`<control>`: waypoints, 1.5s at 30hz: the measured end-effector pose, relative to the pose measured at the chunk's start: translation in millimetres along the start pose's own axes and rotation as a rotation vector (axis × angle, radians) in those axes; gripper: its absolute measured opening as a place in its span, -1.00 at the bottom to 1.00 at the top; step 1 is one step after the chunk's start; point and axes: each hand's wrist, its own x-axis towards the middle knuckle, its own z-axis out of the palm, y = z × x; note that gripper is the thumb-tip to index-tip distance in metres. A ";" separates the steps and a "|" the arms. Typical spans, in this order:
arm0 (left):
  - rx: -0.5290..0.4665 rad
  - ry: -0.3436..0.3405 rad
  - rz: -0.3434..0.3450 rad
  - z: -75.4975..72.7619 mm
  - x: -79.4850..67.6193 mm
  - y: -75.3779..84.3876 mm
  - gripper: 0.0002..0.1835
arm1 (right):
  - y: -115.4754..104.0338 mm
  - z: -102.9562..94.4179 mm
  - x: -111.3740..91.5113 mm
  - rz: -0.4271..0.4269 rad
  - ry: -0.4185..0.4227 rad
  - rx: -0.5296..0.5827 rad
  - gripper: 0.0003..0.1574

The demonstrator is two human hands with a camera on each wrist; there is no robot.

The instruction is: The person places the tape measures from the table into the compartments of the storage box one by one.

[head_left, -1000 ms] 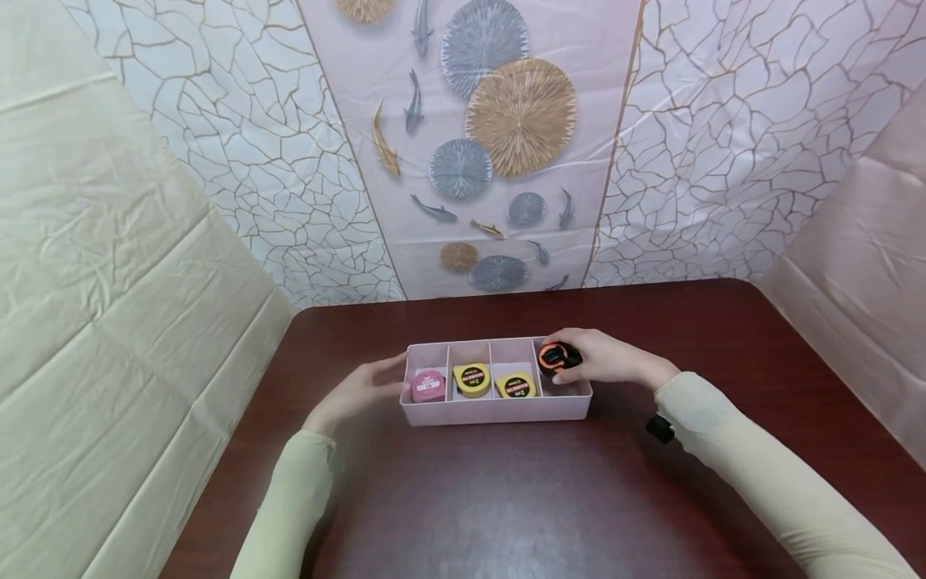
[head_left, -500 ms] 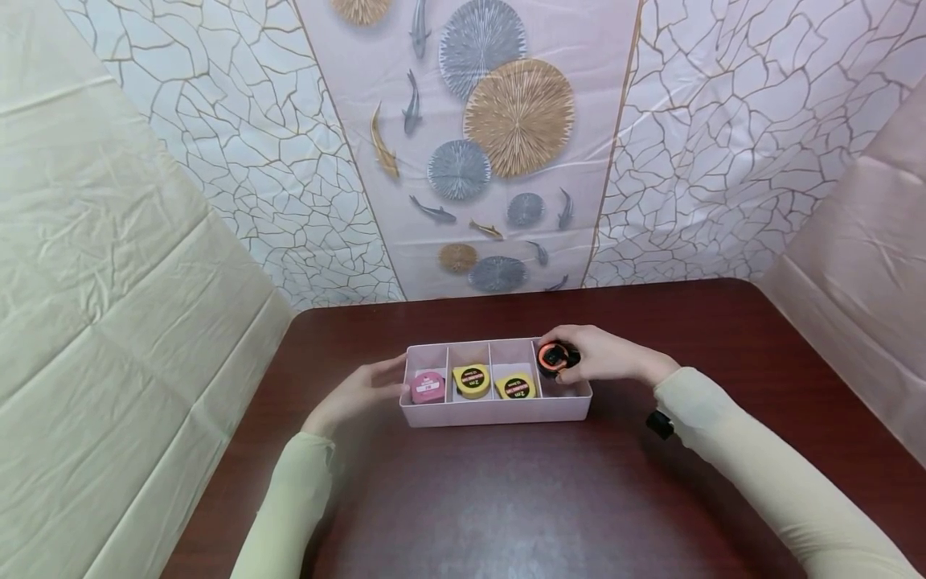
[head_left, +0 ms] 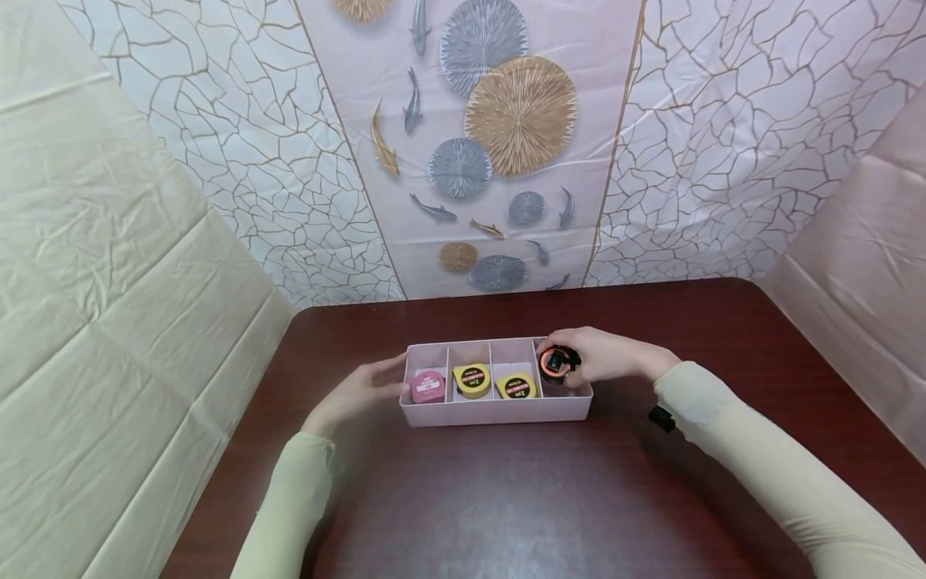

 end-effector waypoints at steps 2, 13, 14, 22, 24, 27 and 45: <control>0.001 0.000 0.004 -0.1 0.2 -0.4 -0.29 | 0.0 -0.1 0.1 0.002 0.000 0.000 -0.22; 0.013 -0.002 0.016 -0.3 1.2 1.1 -0.30 | 7.8 -2.3 2.4 0.024 0.023 0.026 -0.26; 0.014 -0.002 0.017 -0.2 1.4 0.9 -0.30 | 8.2 -2.2 2.5 0.027 0.033 0.024 -0.26; 0.018 -0.006 0.026 0.2 3.3 0.8 -0.30 | 10.9 4.7 -0.5 0.059 0.149 -0.034 -0.29; 0.014 -0.007 0.022 0.2 2.7 1.5 -0.29 | 11.9 6.3 -2.8 0.067 0.185 -0.034 -0.31; 0.015 -0.004 0.009 0.0 1.0 3.2 -0.29 | 12.4 8.9 -5.3 0.080 0.238 -0.022 -0.31; 0.000 -0.001 -0.021 0.9 0.7 -0.7 -0.31 | 12.8 16.8 -8.1 0.101 0.292 -0.055 -0.28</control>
